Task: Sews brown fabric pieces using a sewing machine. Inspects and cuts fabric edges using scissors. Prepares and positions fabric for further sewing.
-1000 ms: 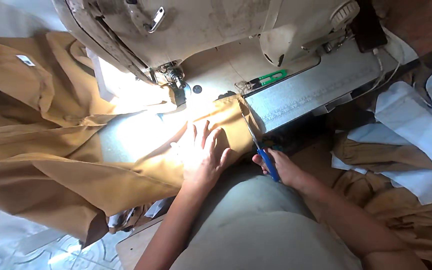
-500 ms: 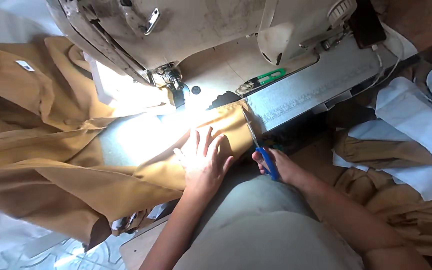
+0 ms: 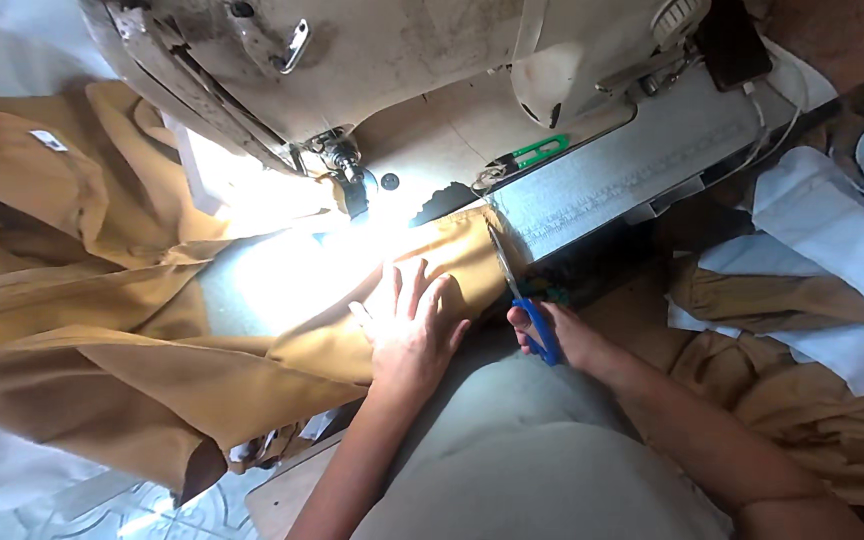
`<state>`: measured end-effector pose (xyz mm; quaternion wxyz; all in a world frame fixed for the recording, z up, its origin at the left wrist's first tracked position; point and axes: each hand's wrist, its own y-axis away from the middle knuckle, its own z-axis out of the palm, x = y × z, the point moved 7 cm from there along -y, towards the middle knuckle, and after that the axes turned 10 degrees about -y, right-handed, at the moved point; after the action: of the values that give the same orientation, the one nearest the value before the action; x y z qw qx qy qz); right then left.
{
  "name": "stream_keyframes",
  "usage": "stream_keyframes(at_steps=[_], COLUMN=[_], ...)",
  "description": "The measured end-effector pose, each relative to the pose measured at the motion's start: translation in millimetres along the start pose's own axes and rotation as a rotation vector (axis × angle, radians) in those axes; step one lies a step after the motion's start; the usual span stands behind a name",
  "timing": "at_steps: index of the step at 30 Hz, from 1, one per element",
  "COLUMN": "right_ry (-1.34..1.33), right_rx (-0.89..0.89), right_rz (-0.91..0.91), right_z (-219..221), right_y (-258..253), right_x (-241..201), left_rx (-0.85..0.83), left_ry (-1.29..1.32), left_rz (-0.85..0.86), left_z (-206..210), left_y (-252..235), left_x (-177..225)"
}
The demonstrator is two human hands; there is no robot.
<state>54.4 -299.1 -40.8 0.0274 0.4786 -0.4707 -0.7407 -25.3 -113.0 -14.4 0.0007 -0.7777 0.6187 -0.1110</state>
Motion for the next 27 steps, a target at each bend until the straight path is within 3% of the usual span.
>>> stream_keyframes(at_steps=[5,15,21,27], right_ry=[0.065,-0.155,-0.12,-0.061], right_rx=[0.013,0.134,0.007,0.028], right_rz=[-0.041,-0.058,0.011,-0.001], right_z=[-1,-3,0,-3], right_y=[-9,-3,0,-10], right_x=[-10,-2,-6,-14], left_rx=[0.011,0.007,-0.017,-0.021], left_ry=[0.015,0.001,0.027,0.051], left_rz=[0.027,0.037,0.061,0.089], left_z=[0,-1,-1,-2], left_y=[8,9,13,20], left_x=[2,4,4,5])
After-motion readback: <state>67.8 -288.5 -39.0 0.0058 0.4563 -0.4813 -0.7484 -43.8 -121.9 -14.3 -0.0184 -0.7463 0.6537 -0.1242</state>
